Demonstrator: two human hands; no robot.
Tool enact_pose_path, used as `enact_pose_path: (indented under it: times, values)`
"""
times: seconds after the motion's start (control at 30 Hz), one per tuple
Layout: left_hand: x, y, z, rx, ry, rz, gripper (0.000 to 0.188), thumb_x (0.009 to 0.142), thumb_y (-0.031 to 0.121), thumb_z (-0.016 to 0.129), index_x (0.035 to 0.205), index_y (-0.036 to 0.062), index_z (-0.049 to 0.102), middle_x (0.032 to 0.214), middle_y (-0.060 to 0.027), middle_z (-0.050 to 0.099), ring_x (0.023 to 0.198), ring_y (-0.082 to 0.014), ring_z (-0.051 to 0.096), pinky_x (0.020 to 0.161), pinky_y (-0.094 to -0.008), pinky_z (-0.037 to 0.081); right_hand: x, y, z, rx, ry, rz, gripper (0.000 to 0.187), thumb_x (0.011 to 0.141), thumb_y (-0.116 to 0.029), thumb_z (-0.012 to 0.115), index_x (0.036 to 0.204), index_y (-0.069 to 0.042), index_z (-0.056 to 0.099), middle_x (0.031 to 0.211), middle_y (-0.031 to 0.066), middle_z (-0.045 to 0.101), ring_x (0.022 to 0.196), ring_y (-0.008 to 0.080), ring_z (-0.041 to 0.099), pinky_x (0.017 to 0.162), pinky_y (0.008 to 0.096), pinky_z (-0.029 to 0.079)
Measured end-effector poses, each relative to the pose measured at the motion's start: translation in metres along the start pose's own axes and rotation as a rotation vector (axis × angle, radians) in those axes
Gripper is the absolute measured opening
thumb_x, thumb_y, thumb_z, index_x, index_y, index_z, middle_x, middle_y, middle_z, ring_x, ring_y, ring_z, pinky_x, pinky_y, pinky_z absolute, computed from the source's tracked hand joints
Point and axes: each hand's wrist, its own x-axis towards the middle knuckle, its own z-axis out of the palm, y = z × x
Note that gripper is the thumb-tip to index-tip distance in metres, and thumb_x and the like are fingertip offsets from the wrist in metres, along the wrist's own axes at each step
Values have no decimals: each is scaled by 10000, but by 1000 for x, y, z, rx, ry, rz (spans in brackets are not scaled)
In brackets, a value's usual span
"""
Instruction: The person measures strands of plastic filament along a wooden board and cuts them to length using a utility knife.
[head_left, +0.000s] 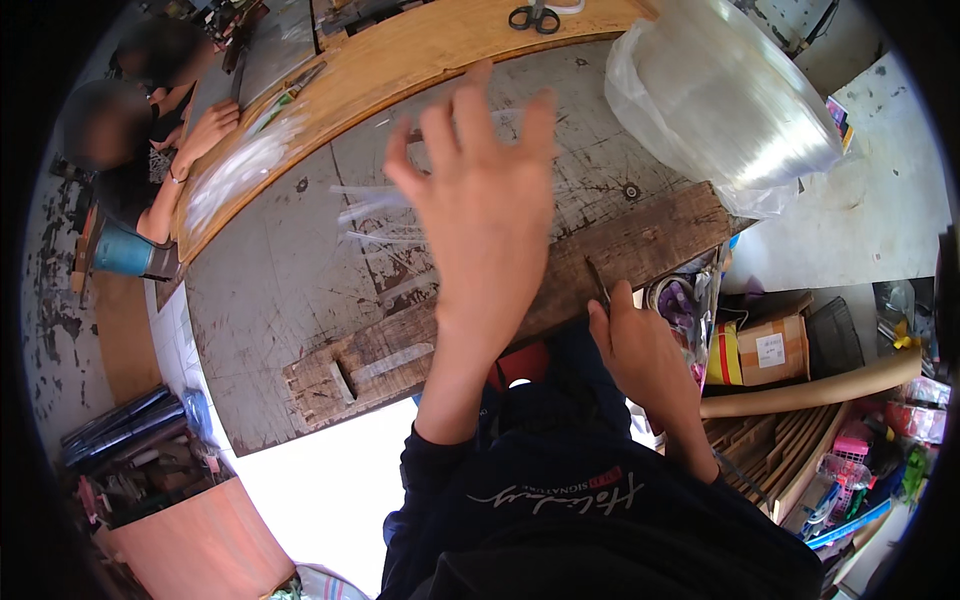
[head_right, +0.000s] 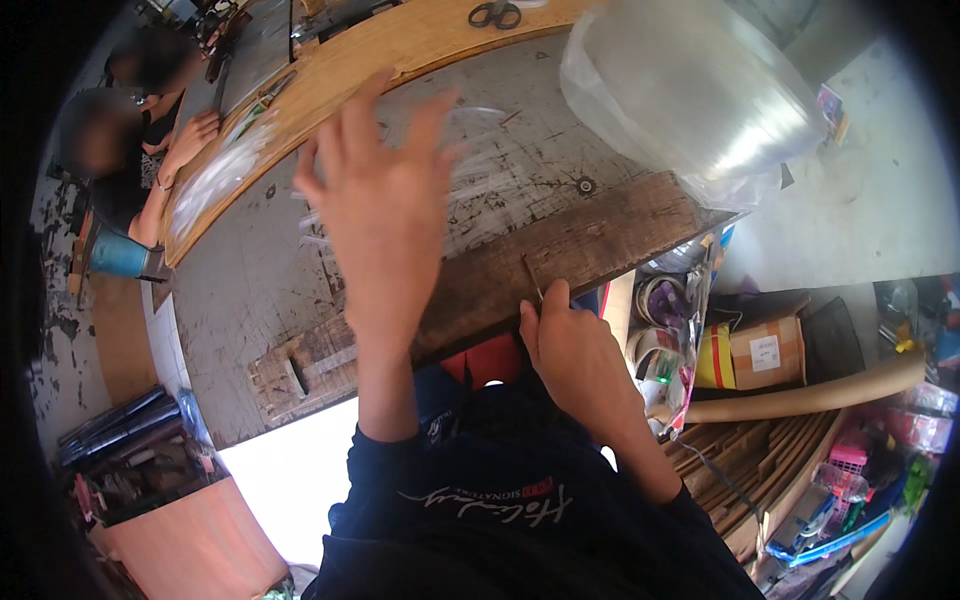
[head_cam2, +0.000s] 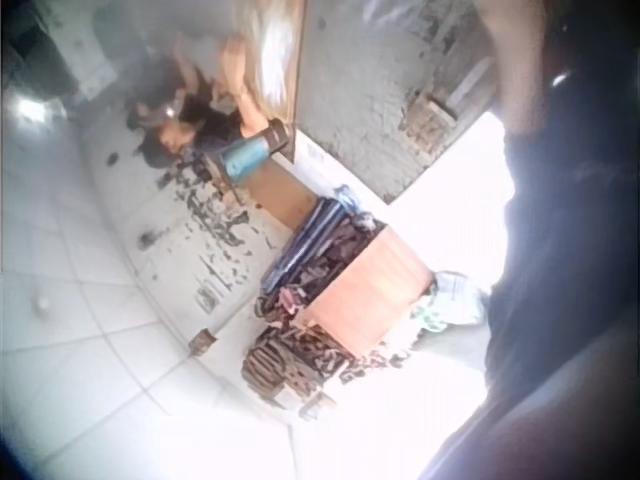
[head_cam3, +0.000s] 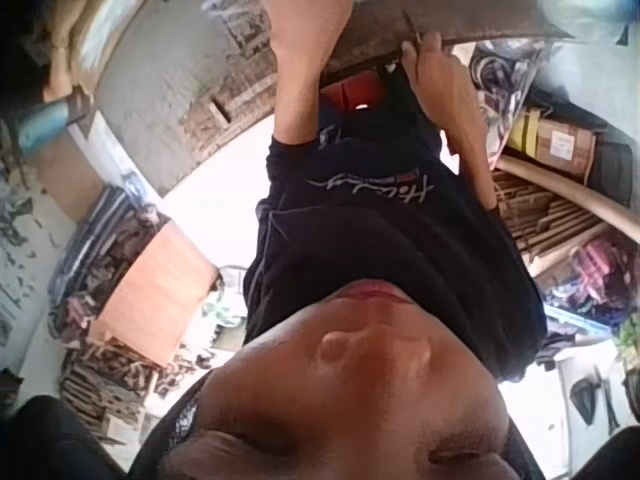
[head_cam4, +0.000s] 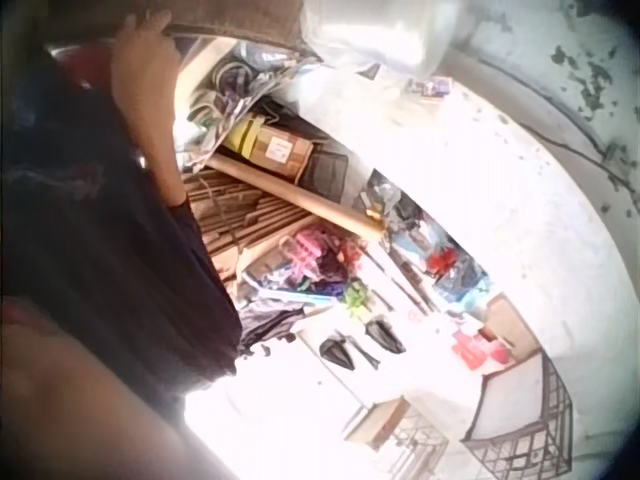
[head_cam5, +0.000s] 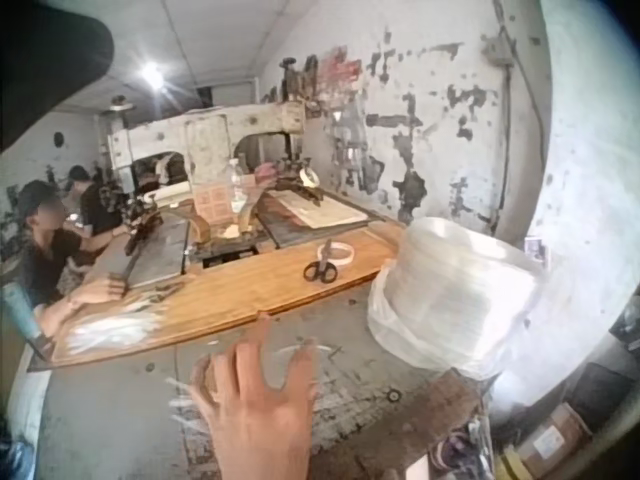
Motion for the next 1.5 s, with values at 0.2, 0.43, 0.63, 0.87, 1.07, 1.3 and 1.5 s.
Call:
enact_pose_path:
  times: [0.2,0.43,0.63,0.87,1.07,1.3,1.5]
  values:
    - [-33,41,5,-732,-299,236,227,728,163,665,952,127,647,955,-31,583,866,-230,556,798,-368,397,1,20,6,27,29,-216,315,917,-237,444,867,71,401,577,258,551,581,455,555,529,510,450]
    - [-151,10,-30,-805,-150,164,210,683,62,663,893,59,661,588,-6,519,483,-137,507,432,-251,380,4,39,-6,295,-69,-251,201,848,-156,563,922,20,503,625,181,588,489,285,582,457,368,455]
    - [-244,-26,-60,-509,-436,-84,144,704,33,672,844,53,647,533,2,518,416,-115,473,415,-248,360,45,184,-41,1061,1164,48,187,892,-176,550,1032,-53,565,734,-25,503,495,15,358,417,177,268]
    - [-221,-40,-67,-438,-281,-15,196,686,14,677,878,46,646,498,28,467,393,-95,428,393,-243,321,108,266,-35,1228,1166,113,390,871,-226,587,1201,-35,504,806,-9,507,604,64,418,496,202,343]
    - [-187,-33,-71,-497,-168,186,197,729,72,645,925,59,662,497,49,423,430,-60,439,411,-205,324,112,277,-34,936,1122,234,472,853,-225,606,1236,5,454,830,10,539,566,72,432,493,211,347]
    - [-166,-10,-53,-665,-170,311,300,667,83,618,962,65,665,565,51,441,482,-39,445,446,-181,324,108,294,-43,925,1018,76,258,864,-233,579,989,-9,559,592,-15,482,461,62,415,416,214,286]
    - [-161,13,-43,-855,-386,250,370,718,93,597,1084,42,585,723,-5,531,640,-123,546,570,-250,424,36,221,-38,630,777,287,219,869,-203,573,881,11,619,631,22,588,399,35,378,379,200,265]
